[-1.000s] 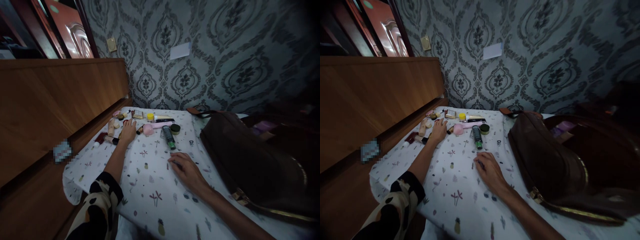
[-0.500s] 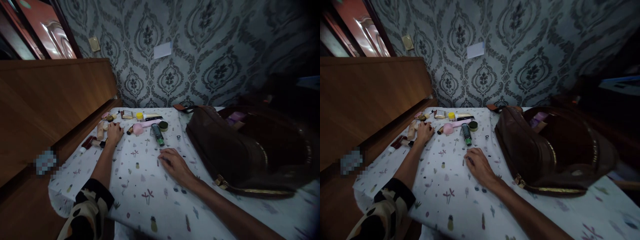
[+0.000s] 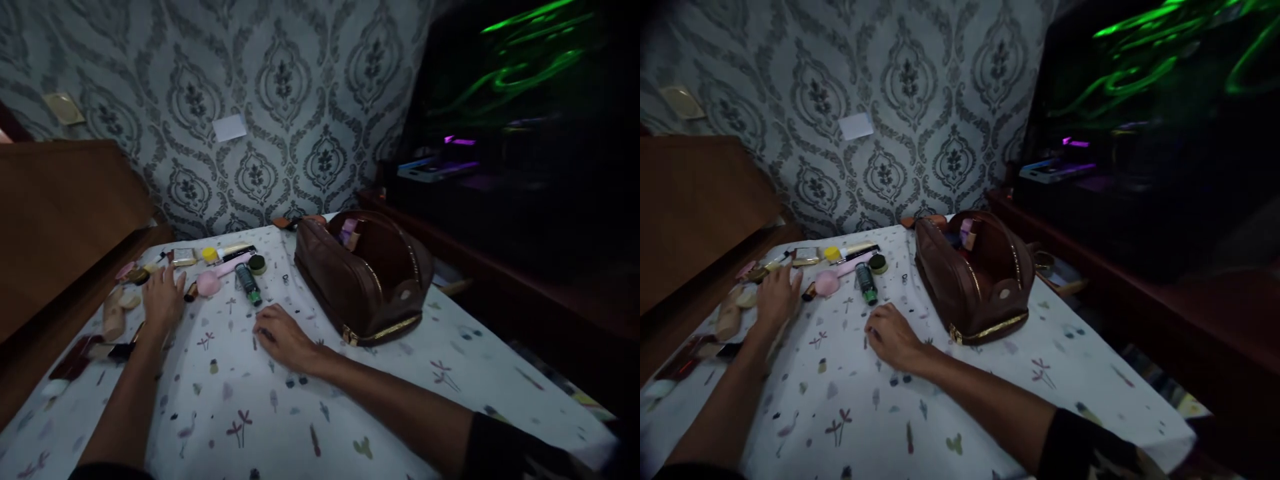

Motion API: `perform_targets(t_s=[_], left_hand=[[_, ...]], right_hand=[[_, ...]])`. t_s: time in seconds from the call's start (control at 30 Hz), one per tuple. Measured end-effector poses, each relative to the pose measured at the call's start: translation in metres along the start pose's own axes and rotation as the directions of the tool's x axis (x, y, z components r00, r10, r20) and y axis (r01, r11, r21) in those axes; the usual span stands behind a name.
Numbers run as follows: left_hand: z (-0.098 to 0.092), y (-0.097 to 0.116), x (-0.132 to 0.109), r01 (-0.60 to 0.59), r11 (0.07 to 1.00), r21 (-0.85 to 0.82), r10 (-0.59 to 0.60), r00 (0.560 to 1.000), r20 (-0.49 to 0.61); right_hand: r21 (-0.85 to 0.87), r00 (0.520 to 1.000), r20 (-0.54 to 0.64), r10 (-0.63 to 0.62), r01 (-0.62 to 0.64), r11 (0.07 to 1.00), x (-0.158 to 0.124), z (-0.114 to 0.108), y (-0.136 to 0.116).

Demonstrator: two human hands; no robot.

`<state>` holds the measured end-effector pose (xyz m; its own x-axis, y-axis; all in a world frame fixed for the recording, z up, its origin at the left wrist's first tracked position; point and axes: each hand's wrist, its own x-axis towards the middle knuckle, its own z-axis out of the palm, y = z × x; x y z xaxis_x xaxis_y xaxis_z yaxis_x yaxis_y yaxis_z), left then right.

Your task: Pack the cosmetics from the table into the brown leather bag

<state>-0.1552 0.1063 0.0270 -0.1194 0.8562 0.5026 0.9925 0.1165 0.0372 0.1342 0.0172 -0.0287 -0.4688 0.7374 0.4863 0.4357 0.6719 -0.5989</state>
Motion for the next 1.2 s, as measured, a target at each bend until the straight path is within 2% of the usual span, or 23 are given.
perform_targets(t_s=[0.07,0.13,0.27,0.5,0.63,0.77,1.03,1.2], left_hand=[[0.007,0.013,0.004,-0.073,0.995,-0.068,0.071,0.997,-0.028],[0.014,0.027,0.005,-0.156,0.984,-0.088,0.159,0.987,0.029],[0.016,0.045,0.0,-0.326,0.942,-0.08,0.335,0.929,0.158],[-0.008,0.066,-0.013,-0.337,0.94,0.049,0.329,0.936,0.124],[-0.01,0.078,-0.02,-0.374,0.927,0.028,0.366,0.919,0.148],[-0.002,0.077,-0.022,-0.373,0.928,0.0,0.361,0.9,0.243],[0.002,0.06,-0.031,-0.444,0.869,-0.218,0.483,0.857,0.179],[-0.009,0.064,-0.042,-0.396,0.884,-0.25,0.448,0.869,0.208]], right_hand=[[-0.004,1.0,-0.001,0.004,-0.004,1.0,0.0,-0.001,-0.001],[-0.012,1.0,0.003,0.004,-0.004,1.0,0.001,-0.002,-0.002],[-0.052,0.999,0.041,-0.005,0.007,0.999,0.003,-0.003,-0.004],[-0.103,0.997,0.077,0.006,0.002,0.995,0.005,-0.006,-0.006],[-0.137,0.996,0.089,0.01,0.002,0.991,0.007,-0.006,-0.006],[-0.17,0.991,0.135,-0.01,0.033,0.985,0.009,-0.007,-0.006],[-0.189,0.986,0.164,-0.005,0.036,0.981,0.009,-0.008,-0.006],[-0.181,0.986,0.166,0.0,0.03,0.983,0.008,-0.005,-0.005]])
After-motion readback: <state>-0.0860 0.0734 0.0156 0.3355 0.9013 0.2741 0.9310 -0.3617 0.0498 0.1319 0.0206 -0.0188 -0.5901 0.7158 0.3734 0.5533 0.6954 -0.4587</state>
